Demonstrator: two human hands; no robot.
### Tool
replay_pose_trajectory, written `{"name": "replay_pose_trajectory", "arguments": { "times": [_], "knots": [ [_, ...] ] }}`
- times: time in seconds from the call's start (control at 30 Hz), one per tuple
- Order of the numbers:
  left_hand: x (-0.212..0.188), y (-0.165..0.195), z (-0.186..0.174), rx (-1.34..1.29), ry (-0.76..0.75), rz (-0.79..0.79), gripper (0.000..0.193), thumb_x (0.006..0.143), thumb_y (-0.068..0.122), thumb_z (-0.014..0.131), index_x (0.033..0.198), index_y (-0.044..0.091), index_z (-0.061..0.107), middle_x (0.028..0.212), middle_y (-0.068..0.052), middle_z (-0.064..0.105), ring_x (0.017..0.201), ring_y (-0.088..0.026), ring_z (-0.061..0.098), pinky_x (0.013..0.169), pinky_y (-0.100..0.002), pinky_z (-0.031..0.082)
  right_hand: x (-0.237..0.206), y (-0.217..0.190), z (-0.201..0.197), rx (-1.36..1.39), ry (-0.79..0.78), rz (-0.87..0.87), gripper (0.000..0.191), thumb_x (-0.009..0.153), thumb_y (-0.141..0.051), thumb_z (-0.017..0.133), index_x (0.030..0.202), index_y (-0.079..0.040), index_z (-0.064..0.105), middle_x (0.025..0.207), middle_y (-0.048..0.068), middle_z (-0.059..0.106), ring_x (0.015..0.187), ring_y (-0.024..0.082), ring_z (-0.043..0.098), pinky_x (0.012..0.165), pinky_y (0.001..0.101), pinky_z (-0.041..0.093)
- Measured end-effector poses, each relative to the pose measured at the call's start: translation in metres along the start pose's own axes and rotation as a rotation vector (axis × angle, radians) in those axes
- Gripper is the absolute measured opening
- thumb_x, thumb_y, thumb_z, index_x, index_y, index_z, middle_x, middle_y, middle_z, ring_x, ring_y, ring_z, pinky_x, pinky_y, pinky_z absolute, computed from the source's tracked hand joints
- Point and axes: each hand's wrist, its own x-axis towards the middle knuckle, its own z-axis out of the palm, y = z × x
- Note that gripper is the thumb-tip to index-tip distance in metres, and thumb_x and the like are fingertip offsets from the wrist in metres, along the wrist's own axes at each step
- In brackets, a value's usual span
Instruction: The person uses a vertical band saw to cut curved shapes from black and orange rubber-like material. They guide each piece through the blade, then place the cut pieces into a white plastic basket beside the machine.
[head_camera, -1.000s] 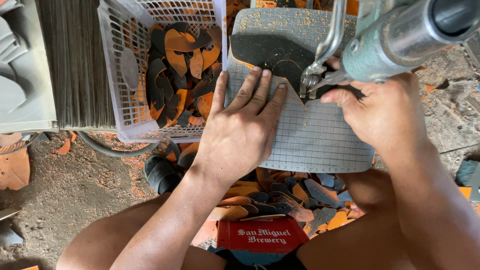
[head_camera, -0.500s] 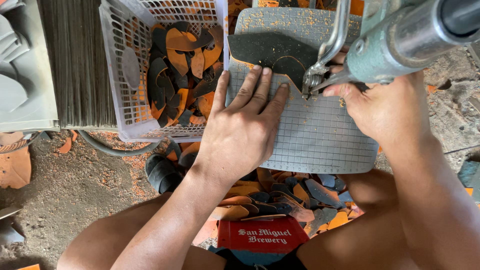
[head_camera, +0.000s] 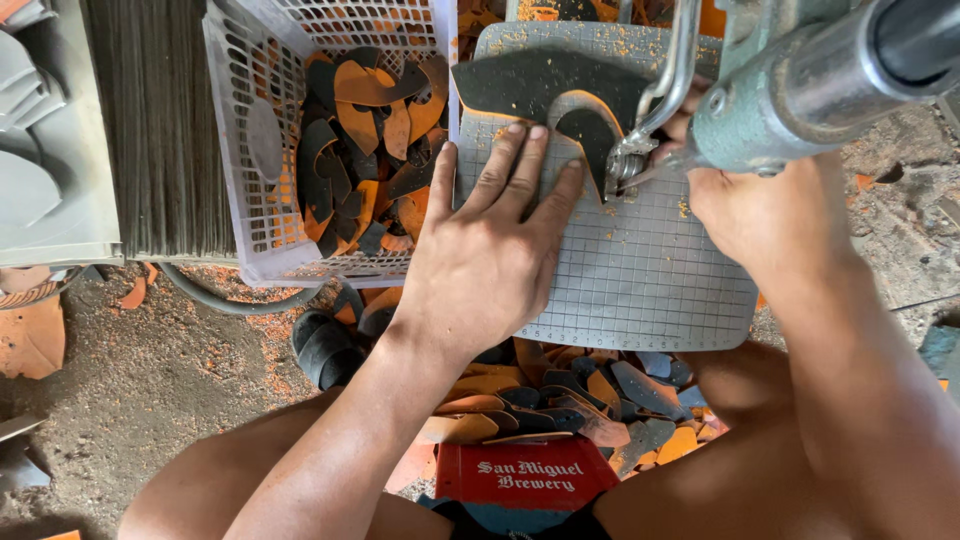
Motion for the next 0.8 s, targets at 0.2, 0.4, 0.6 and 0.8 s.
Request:
{"name": "replay_pose_trajectory", "arguments": {
  "times": [0.2, 0.4, 0.6, 0.8],
  "knots": [
    [0.025, -0.023, -0.006, 0.246, 0.087, -0.118, 0.062, 0.085, 0.007, 0.07, 0.145, 0.013, 0.057, 0.142, -0.023, 0.064, 0.128, -0.04, 0.065, 0.106, -0.055, 0.048, 0.025, 0.032, 0.019, 0.76, 0.021, 0.352, 0.028, 0.089, 0.0, 0.07, 0.117, -0.006, 0.07, 0.13, 0.011, 0.073, 0.1, 0.027, 0.07, 0.089, 0.04, 0.054],
    [0.02, -0.07, -0.01, 0.019, -0.015, -0.34, 0.069, 0.099, 0.026, 0.078, 0.155, 0.008, 0.042, 0.119, -0.02, 0.067, 0.102, -0.039, 0.07, 0.088, -0.057, 0.05, 0.006, 0.068, 0.014, 0.443, 0.404, 0.469, 0.034, 0.087, -0.009, 0.071, 0.121, -0.009, 0.069, 0.131, 0.011, 0.071, 0.105, 0.029, 0.067, 0.091, 0.0424, 0.053],
    [-0.025, -0.114, -0.069, 0.201, 0.105, -0.378, 0.065, 0.098, 0.021, 0.086, 0.143, -0.006, 0.047, 0.108, -0.029, 0.068, 0.088, -0.043, 0.072, 0.071, -0.052, 0.06, -0.049, 0.053, 0.064, 0.217, 0.267, 0.647, 0.04, 0.085, -0.017, 0.073, 0.124, -0.012, 0.067, 0.131, 0.012, 0.068, 0.109, 0.032, 0.065, 0.093, 0.0449, 0.052],
    [-0.058, -0.096, -0.111, 0.073, -0.089, -0.531, 0.035, 0.108, 0.024, 0.074, 0.127, -0.005, 0.066, 0.116, -0.025, 0.074, 0.091, -0.032, 0.078, 0.07, -0.041, 0.063, -0.09, -0.046, 0.172, 0.101, -0.413, 0.615, 0.046, 0.084, -0.025, 0.074, 0.128, -0.016, 0.066, 0.132, 0.013, 0.066, 0.114, 0.034, 0.062, 0.094, 0.0473, 0.05]
  ]
}}
